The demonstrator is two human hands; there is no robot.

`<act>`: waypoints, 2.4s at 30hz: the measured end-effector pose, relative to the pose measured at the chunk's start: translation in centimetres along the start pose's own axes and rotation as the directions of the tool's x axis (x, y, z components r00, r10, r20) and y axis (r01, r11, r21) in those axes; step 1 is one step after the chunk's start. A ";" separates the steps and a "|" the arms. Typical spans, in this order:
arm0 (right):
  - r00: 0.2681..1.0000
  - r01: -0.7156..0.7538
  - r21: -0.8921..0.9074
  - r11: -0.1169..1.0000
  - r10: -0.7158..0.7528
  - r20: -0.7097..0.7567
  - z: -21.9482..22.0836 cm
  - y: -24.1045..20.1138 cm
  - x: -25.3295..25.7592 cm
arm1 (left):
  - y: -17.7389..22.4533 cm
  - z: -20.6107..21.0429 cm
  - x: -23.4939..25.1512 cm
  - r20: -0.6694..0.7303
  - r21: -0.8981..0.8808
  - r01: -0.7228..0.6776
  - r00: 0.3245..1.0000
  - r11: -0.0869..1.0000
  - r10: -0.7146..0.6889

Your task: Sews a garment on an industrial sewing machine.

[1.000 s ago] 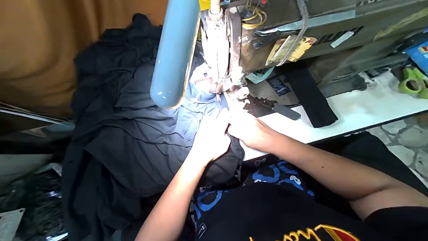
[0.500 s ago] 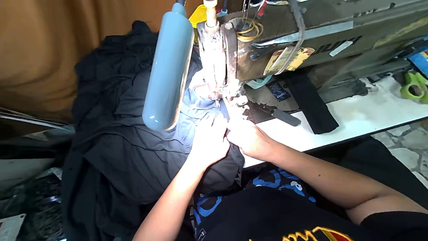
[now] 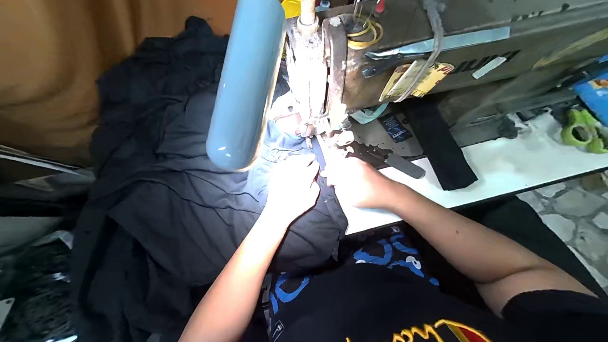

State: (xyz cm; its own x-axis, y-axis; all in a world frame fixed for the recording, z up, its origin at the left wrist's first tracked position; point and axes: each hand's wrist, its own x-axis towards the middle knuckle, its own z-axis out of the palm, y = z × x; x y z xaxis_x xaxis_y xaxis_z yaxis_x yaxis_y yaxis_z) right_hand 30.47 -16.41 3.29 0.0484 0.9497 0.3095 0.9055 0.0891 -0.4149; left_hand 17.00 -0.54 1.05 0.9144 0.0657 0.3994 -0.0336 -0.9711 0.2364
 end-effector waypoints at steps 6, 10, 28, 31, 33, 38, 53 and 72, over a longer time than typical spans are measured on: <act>0.864 -0.491 -0.051 0.869 0.494 0.094 0.4 1.4 3.8 | -0.3 0.7 0.1 -0.035 0.040 0.017 0.999 0.999 -0.016; 0.903 -0.422 -0.102 0.901 0.428 0.047 2.1 3.8 3.6 | -0.3 0.5 0.8 0.008 0.048 0.042 0.999 0.998 -0.043; 0.835 -0.549 -0.046 0.835 0.550 0.011 2.9 4.7 4.6 | -0.3 0.9 1.1 0.024 0.076 0.152 0.988 0.985 -0.155; 0.877 -0.475 -0.060 0.878 0.477 0.050 1.6 3.3 3.9 | -0.2 0.8 1.1 0.021 0.096 0.149 0.988 0.984 -0.152; 0.902 -0.431 -0.014 0.902 0.431 0.032 -0.6 1.6 2.2 | -0.2 0.8 1.1 0.001 0.085 0.145 0.989 0.986 -0.146; 0.794 -0.398 -0.106 0.911 0.285 -0.537 -8.3 3.4 -8.8 | -0.3 0.8 1.4 0.038 0.041 0.166 0.985 0.985 -0.168; 0.593 -0.700 -0.219 0.680 0.382 -0.709 -8.2 12.0 -17.2 | -0.4 0.3 1.5 0.059 0.069 0.148 0.987 0.987 -0.153; 0.856 -0.277 0.035 0.960 0.263 -0.446 -5.4 -0.1 -6.4 | 4.5 -0.9 -0.4 0.143 0.047 0.201 0.968 0.978 -0.206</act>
State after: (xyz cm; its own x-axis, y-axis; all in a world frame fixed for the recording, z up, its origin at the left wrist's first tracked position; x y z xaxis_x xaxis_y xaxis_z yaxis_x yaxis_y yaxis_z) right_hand 32.33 -24.15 5.95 0.4677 0.7021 0.5369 0.8413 -0.1673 -0.5141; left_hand 16.10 -4.72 2.70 0.9499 0.2308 0.2108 0.1703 -0.9476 0.2703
